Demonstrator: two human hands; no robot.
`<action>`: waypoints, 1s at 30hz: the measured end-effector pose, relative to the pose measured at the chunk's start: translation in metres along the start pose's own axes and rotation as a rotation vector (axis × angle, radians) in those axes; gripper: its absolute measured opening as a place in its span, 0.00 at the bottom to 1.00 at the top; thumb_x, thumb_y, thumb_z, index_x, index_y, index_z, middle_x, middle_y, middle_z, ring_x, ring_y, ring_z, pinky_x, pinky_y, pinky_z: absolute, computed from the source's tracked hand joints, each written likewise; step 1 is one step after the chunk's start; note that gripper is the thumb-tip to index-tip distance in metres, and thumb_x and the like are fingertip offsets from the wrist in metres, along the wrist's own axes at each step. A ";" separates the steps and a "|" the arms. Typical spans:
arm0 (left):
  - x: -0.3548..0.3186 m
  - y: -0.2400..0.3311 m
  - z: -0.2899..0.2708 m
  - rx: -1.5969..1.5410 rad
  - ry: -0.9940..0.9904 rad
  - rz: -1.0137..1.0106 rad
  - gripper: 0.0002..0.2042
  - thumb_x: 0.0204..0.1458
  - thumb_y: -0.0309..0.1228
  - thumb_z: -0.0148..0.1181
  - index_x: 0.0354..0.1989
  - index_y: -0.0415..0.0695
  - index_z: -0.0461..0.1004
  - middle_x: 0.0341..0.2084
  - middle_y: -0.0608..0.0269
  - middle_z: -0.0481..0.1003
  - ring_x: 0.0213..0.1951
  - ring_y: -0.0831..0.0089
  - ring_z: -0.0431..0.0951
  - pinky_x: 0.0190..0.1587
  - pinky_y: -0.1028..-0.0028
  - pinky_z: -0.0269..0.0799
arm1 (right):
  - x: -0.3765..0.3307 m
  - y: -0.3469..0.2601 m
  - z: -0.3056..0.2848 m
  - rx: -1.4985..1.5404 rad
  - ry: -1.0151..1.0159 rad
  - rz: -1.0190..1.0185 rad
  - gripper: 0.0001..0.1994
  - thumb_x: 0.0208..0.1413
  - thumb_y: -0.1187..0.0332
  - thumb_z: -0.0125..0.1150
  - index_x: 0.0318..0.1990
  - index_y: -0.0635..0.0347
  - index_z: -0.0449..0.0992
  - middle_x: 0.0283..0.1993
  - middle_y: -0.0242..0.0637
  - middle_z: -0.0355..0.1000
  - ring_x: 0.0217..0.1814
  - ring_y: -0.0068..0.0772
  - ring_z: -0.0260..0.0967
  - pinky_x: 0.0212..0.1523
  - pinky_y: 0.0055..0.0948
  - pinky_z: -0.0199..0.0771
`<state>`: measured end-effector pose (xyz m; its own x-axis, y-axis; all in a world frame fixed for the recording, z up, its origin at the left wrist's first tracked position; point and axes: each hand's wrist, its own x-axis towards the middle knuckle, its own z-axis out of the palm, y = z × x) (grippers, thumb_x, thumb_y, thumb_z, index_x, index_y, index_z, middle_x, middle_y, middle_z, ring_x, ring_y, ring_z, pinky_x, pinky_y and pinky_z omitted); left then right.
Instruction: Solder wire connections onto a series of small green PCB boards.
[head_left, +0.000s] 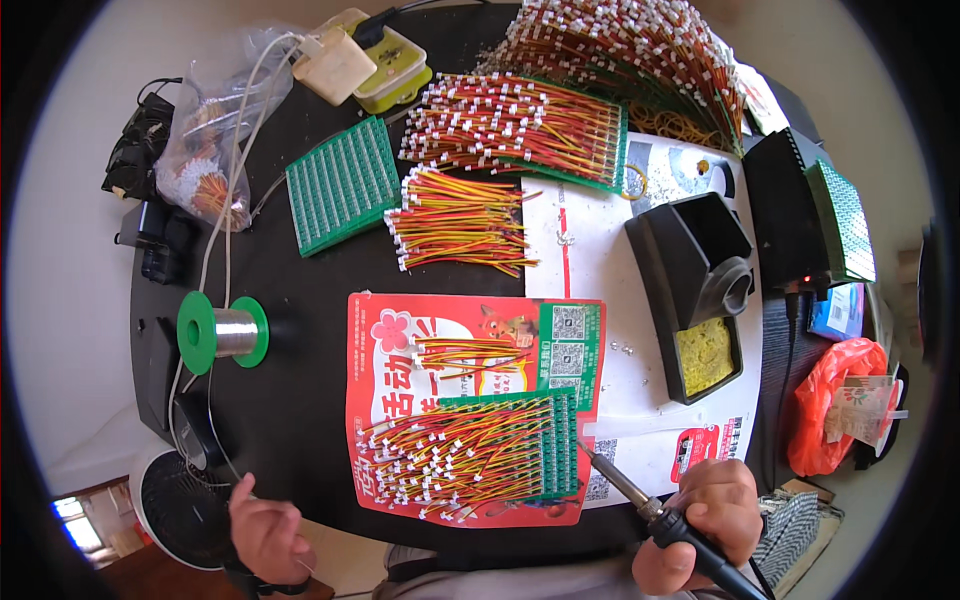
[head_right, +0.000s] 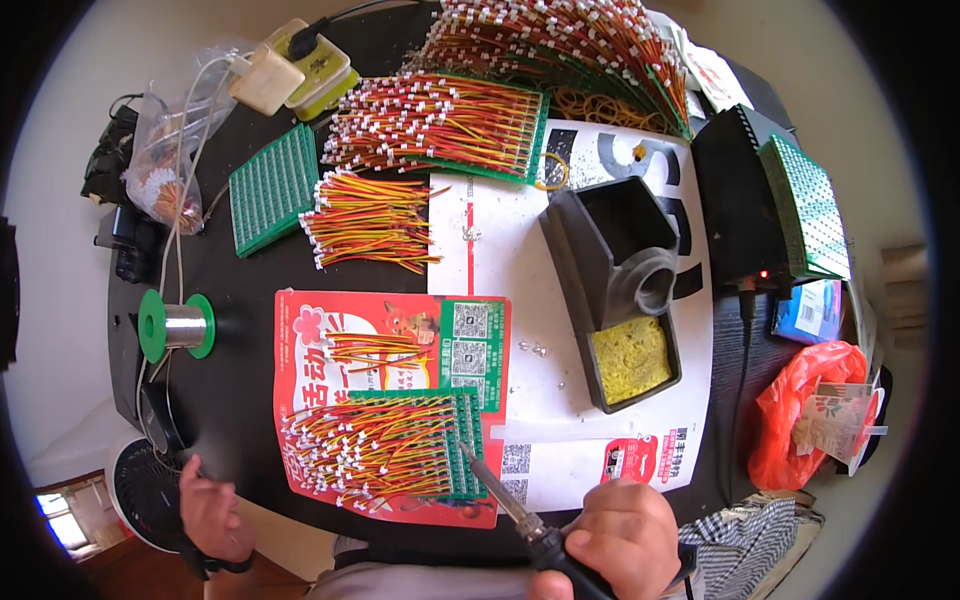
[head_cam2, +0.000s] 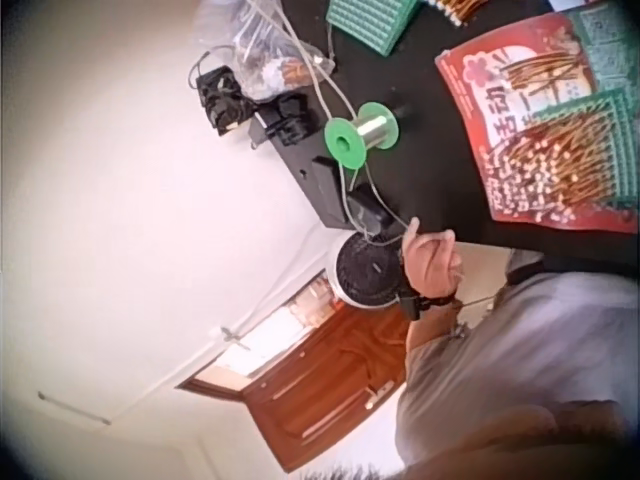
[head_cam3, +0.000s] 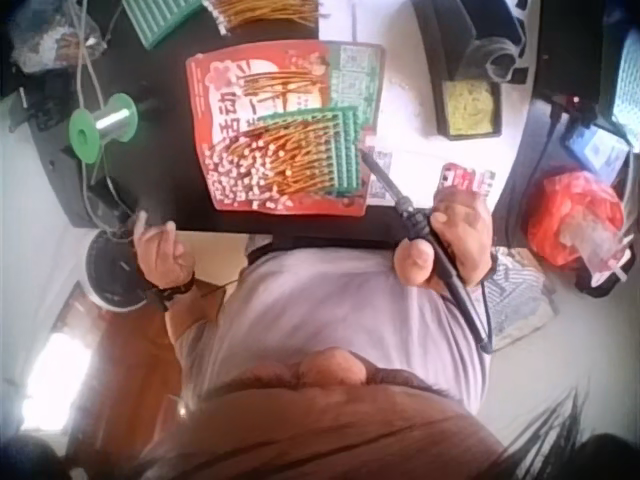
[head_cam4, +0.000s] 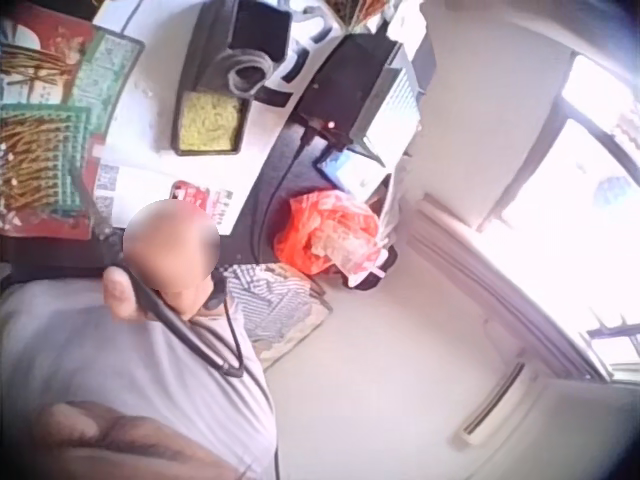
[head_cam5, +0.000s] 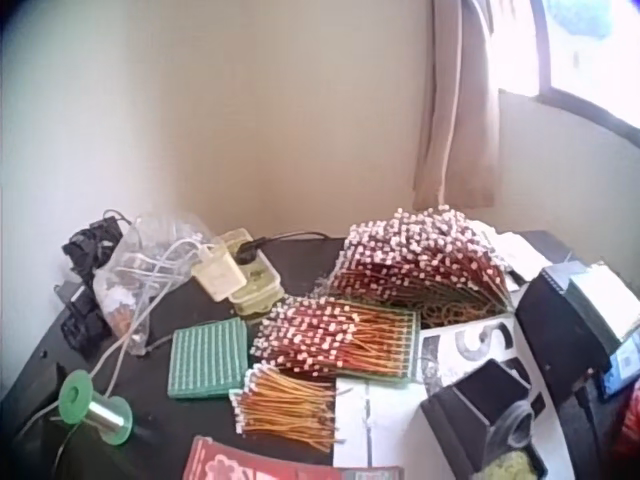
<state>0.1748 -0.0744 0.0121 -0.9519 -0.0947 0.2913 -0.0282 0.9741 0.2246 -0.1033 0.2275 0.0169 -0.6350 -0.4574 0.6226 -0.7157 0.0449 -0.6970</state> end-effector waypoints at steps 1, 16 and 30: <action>0.021 -0.003 -0.001 -0.020 0.065 0.041 0.17 0.71 0.37 0.45 0.49 0.35 0.74 0.24 0.55 0.73 0.27 0.59 0.73 0.42 0.50 0.77 | 0.005 -0.007 -0.002 -0.027 -0.013 0.001 0.13 0.56 0.69 0.60 0.41 0.73 0.70 0.25 0.49 0.68 0.22 0.42 0.67 0.25 0.38 0.69; 0.161 0.085 0.057 -0.381 0.209 0.209 0.13 0.42 0.34 0.76 0.34 0.44 0.81 0.19 0.71 0.67 0.16 0.73 0.63 0.20 0.71 0.57 | 0.010 -0.005 -0.007 -0.091 -0.145 0.057 0.13 0.53 0.70 0.64 0.38 0.72 0.71 0.23 0.46 0.68 0.20 0.41 0.65 0.23 0.37 0.70; 0.157 0.079 0.082 -0.473 0.096 -0.056 0.11 0.38 0.19 0.71 0.33 0.41 0.81 0.20 0.64 0.74 0.18 0.67 0.70 0.23 0.70 0.67 | 0.006 -0.001 0.007 -0.099 -0.172 0.072 0.13 0.53 0.71 0.64 0.39 0.73 0.71 0.24 0.46 0.68 0.21 0.42 0.67 0.24 0.36 0.71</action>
<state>-0.0020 0.0045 -0.0011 -0.9198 -0.1846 0.3463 0.0842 0.7690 0.6336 -0.1045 0.2187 0.0187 -0.6324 -0.5941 0.4971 -0.7011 0.1661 -0.6935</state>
